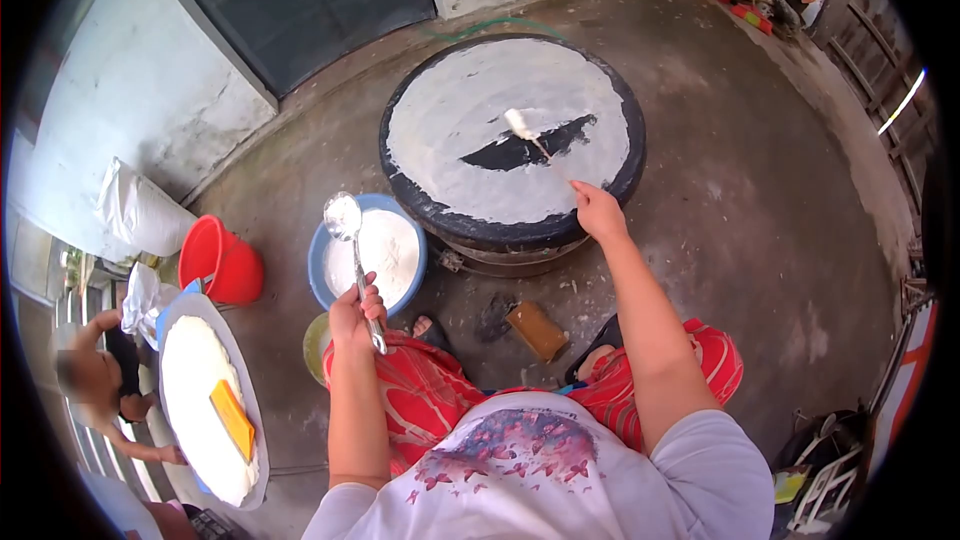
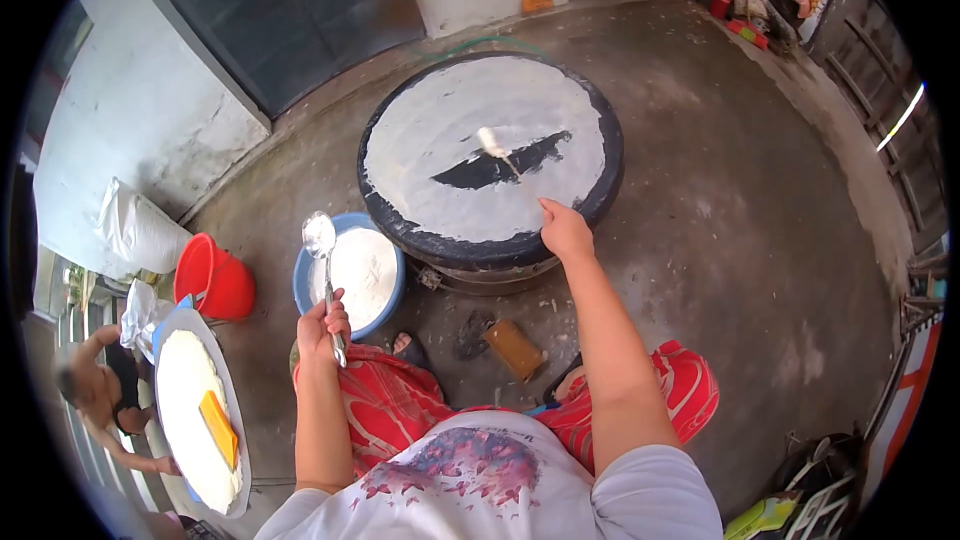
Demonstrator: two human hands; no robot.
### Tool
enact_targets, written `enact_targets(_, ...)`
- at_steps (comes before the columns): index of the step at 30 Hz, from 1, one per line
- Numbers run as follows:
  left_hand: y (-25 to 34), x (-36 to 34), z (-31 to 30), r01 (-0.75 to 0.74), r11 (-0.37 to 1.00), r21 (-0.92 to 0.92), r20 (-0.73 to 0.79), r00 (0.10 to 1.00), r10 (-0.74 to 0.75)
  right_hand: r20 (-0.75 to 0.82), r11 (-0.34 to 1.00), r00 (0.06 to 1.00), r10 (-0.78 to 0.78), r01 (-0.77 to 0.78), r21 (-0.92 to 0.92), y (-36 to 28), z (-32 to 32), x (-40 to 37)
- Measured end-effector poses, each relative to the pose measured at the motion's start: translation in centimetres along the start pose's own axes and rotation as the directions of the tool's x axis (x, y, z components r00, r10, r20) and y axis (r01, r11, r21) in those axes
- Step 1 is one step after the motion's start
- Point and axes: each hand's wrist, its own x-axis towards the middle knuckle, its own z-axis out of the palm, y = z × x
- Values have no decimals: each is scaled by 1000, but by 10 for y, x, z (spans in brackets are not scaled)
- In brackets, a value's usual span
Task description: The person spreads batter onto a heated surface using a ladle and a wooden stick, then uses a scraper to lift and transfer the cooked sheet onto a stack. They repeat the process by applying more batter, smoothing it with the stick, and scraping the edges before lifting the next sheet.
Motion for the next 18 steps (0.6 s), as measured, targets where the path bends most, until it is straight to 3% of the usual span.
enact_targets(2,-1,-1,4,3,1000,-11,-20,1000,-3,143,990,988,49,-30,-135,-41,-29,-15)
enact_targets(3,0,-1,3,1,1000,-16,-17,1000,-1,143,990,989,44,-24,-137,-37,-31,-14)
enact_targets(5,0,-2,-1,11,1000,-8,27,1000,-11,45,998,998,52,-50,-49,-14,-35,-11)
enact_targets(6,-1,-3,-3,9,1000,-19,25,1000,-8,-94,996,992,86,-89,-20,-2,-25,-10)
enact_targets(7,-1,-4,-3,3,1000,0,31,1000,-3,-88,996,993,84,-86,-25,8,-9,-9)
enact_targets(9,-1,-4,0,-5,1000,22,39,999,4,-46,995,995,-94,95,29,11,12,-9)
enact_targets(11,0,-5,0,-4,1000,11,13,1000,4,26,991,992,-127,125,49,-2,27,-13)
enact_targets(14,3,-3,-2,19,1000,-1,23,1000,-19,217,987,975,-52,83,-140,-58,-7,-33)
enact_targets(15,3,-3,-3,35,999,-9,29,999,-35,215,986,975,-54,86,-142,-67,-21,-37)
enact_targets(17,3,-3,-7,35,999,-15,43,998,-34,224,933,969,-105,174,-316,-68,-42,-40)
enact_targets(18,4,-4,-8,33,999,-8,49,998,-32,164,908,961,-222,265,-325,-61,-50,-43)
